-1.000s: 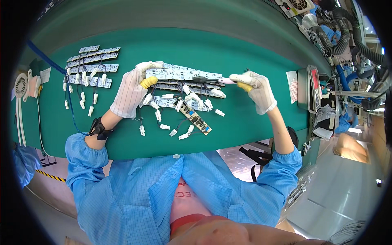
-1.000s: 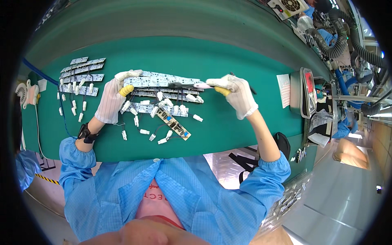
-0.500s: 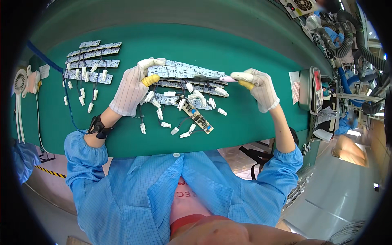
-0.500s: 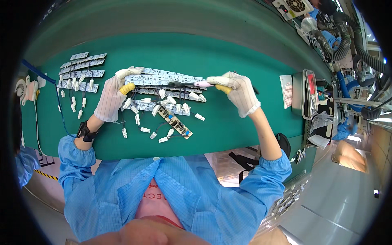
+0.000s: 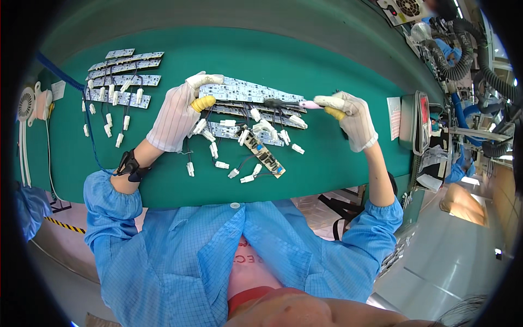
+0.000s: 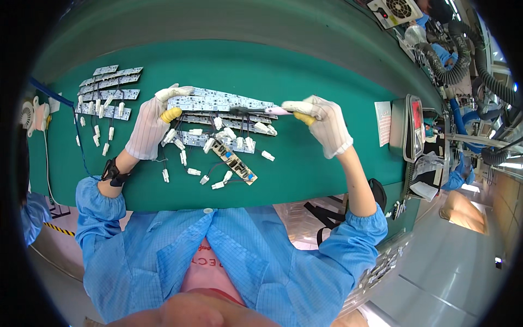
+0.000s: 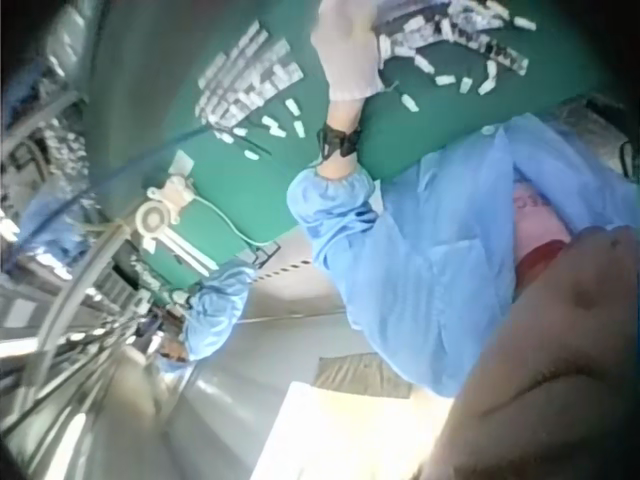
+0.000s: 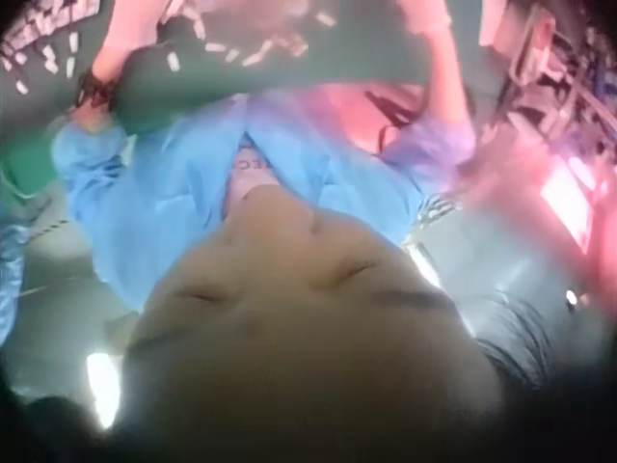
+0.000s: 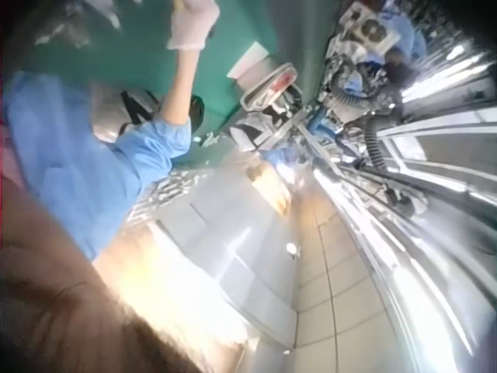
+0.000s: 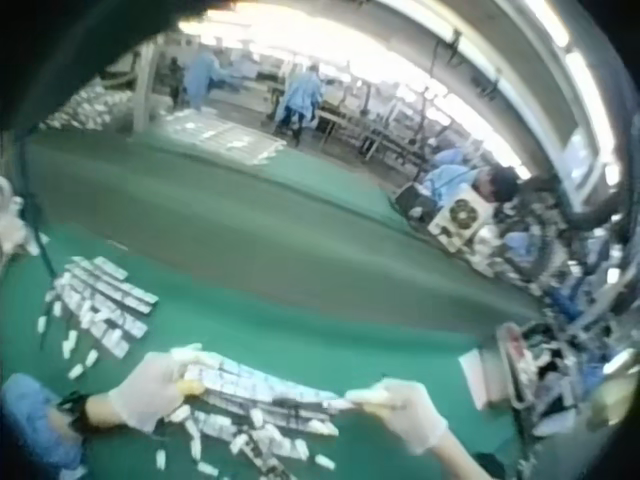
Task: Assembling and inspecting printed circuit board components on a production line.
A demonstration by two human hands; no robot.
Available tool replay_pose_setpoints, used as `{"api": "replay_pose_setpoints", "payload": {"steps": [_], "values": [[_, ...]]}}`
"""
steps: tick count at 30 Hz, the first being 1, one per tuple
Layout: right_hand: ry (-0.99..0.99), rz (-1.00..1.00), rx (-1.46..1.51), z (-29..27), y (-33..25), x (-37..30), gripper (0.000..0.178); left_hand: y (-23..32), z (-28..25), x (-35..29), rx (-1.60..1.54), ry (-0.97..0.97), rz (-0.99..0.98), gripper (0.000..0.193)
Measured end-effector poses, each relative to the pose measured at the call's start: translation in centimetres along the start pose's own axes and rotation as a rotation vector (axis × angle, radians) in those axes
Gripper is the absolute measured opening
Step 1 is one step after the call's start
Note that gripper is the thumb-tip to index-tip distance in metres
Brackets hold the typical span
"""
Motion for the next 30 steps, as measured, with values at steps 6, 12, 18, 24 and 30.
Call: {"api": "replay_pose_setpoints", "payload": {"steps": [6, 12, 18, 24, 30], "values": [[-0.051, -0.012, 0.002, -0.5, 0.1, 0.0, 0.027, -0.4, -0.2, -0.1, 0.04, -0.012, -0.084, 0.027], [0.335, 0.391, 0.546, -4.0, 2.4, -2.3, 0.025, -1.3, -1.2, 1.0, -0.434, -0.066, -0.365, 0.037], [0.383, 0.392, 0.47, -6.3, 5.1, -3.2, 0.027, -1.8, -2.4, 0.8, -1.121, 0.017, -0.419, 0.042], [0.204, 0.497, 0.374, -5.5, 4.8, -2.7, 0.024, -3.0, -3.0, 0.5, -1.176, -0.111, -0.404, 0.046], [0.088, 0.503, 0.293, -4.4, 6.0, -2.2, 0.024, -2.8, -2.8, 0.6, -1.127, -0.114, -0.416, 0.045]]}}
Point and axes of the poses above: each hand's wrist, its own x-axis towards the middle knuckle, its own z-axis out of the palm, y = z × x, the point moved 3 cm from there along x, towards the middle knuckle, and after that the axes turned 11 degrees about -z, right-handed, at the moved point
